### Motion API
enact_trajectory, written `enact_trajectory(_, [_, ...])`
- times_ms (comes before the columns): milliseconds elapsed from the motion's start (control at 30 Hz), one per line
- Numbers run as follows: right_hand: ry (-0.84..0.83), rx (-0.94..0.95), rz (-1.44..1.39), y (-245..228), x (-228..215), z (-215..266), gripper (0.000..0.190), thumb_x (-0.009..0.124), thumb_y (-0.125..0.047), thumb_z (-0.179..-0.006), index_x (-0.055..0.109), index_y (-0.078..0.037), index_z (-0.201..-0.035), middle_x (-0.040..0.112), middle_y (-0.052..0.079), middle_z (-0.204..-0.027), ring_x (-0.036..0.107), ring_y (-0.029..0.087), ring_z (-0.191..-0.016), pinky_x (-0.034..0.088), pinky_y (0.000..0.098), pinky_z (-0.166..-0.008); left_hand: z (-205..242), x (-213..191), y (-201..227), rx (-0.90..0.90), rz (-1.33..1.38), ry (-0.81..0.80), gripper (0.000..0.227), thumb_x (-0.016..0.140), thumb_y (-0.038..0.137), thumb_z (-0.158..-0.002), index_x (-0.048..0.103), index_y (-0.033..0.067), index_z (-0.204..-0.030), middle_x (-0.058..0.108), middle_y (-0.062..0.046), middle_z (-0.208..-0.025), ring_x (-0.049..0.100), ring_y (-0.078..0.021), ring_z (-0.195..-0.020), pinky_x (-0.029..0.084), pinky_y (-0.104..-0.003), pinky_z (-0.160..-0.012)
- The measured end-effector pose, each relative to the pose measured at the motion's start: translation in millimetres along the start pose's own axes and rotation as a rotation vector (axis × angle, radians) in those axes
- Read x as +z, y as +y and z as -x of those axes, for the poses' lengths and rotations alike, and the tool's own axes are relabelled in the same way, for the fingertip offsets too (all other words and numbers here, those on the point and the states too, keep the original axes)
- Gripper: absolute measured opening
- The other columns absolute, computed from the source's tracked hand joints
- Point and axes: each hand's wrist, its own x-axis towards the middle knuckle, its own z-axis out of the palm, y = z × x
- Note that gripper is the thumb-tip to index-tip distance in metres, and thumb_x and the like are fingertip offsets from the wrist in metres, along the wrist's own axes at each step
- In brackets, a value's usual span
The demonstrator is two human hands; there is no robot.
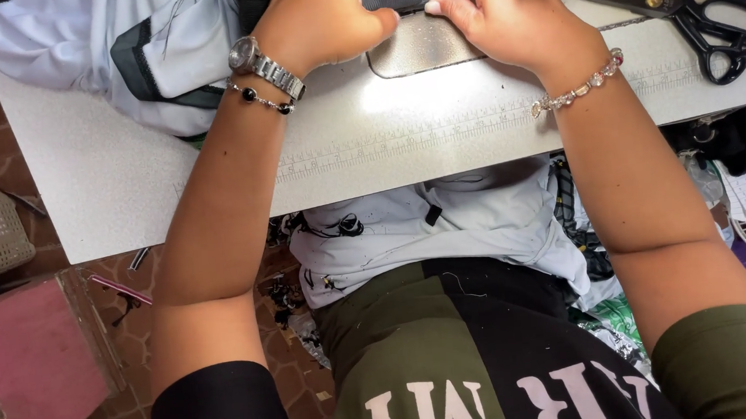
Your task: Trimming excess fabric from a garment with scissors and sewing pieces together using an industrial sewing machine.
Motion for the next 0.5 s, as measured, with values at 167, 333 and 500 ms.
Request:
enact_trajectory(167, [0.046, -0.009, 0.031, 8.1, 4.5, -0.6, 0.016, 0.053, -0.029, -0.113, 0.064, -0.017, -0.114, 0.058, -0.005, -0.087, 0.049, 0.014, -0.074, 0.04, 0.0345, -0.076, 0.5, 15.8, -0.5, 0.189, -0.014, 0.262, 0.035, 0.083, 0.026, -0.081, 0.052, 0.0103, -0.085, 0.06, -0.006, -0.079, 0.06, -0.0338, -0.073, 0.045, -0.048, -0.061])
enact_trajectory(333, [0.336, -0.577, 0.166, 23.5, 18.7, 1.3, 0.002, 0.068, -0.001, -0.111, 0.069, -0.003, -0.109, 0.068, 0.009, -0.112, 0.064, 0.027, -0.105, 0.047, 0.0372, -0.095, 26.2, -2.6, 28.8, 0.696, -0.584, 0.76, 0.025, 0.077, 0.021, -0.085, 0.052, 0.022, -0.079, 0.049, 0.004, -0.09, 0.049, -0.0164, -0.069, 0.035, -0.032, -0.042])
enact_trajectory(500, [0.543, -0.71, 0.423, 13.5, 29.9, 13.8, 0.003, 0.075, -0.001, -0.104, 0.075, -0.004, -0.106, 0.071, 0.006, -0.114, 0.057, 0.03, -0.104, 0.048, 0.0419, -0.076, 76.1, -11.2, 51.9, 0.437, -0.62, 0.312, 0.018, 0.075, 0.021, -0.075, 0.062, 0.0236, -0.087, 0.053, 0.001, -0.1, 0.052, -0.0232, -0.097, 0.043, -0.035, -0.066])
